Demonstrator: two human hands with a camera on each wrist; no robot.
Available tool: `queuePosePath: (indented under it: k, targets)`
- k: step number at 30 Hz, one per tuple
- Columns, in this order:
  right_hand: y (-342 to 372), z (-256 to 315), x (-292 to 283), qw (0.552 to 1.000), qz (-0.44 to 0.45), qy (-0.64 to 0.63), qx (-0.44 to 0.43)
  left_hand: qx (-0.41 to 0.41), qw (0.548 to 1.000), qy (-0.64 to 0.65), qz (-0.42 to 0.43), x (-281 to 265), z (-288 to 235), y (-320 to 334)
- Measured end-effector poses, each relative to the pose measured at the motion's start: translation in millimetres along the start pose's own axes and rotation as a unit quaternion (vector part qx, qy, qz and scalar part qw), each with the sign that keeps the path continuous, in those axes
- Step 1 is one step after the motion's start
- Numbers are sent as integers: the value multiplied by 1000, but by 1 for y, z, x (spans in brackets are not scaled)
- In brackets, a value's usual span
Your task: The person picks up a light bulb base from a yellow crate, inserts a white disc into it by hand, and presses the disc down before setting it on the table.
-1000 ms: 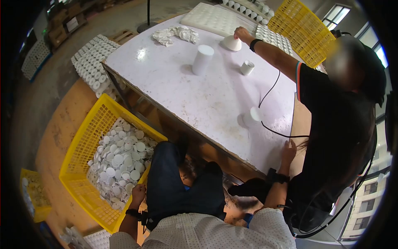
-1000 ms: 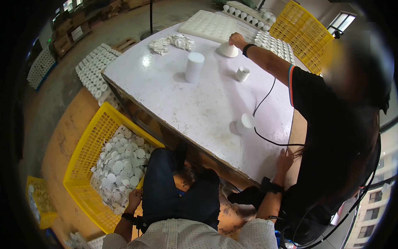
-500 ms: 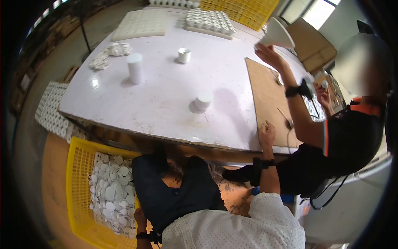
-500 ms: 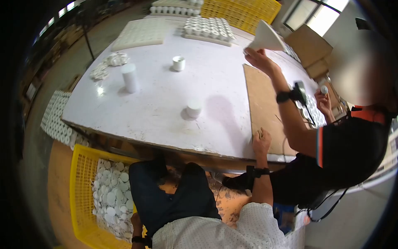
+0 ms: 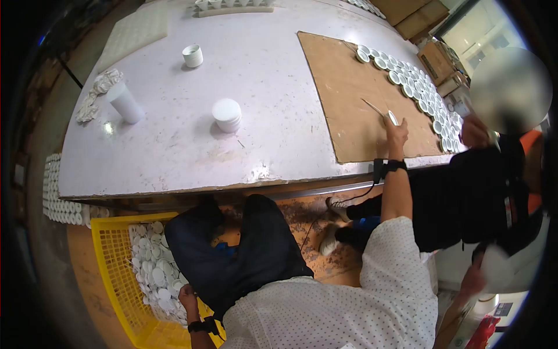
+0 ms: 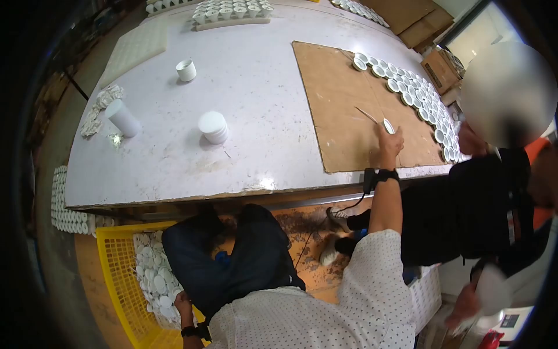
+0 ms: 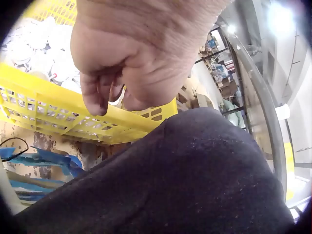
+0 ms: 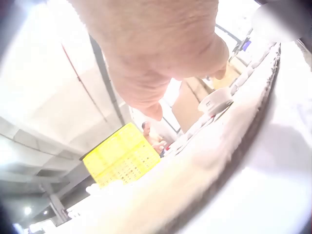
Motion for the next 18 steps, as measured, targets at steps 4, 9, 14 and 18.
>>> queuePosePath:
  k: [4,9,14,18]
  targets:
    - [-43,-15,33,995,74,39,56,-12,1000,2,-17,-6,1,7]
    - [-43,-14,42,988,130,71,40,-7,999,-4,-39,-22,-10,4]
    - [-10,-5,28,992,60,-87,-63,67,992,76,-82,-25,-95,-11]
    - [101,64,-18,918,171,-265,-240,242,961,125,47,30,-241,5]
Point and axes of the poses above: each hand's wrist, its own y-axis away from the middle knuckle, its own x-axis out of the palm, z = x × y, the point moved 8 cm from there along -y, towards the middle knuckle, and after that the axes turned 11 degrees about x, right-handed, at the moved point
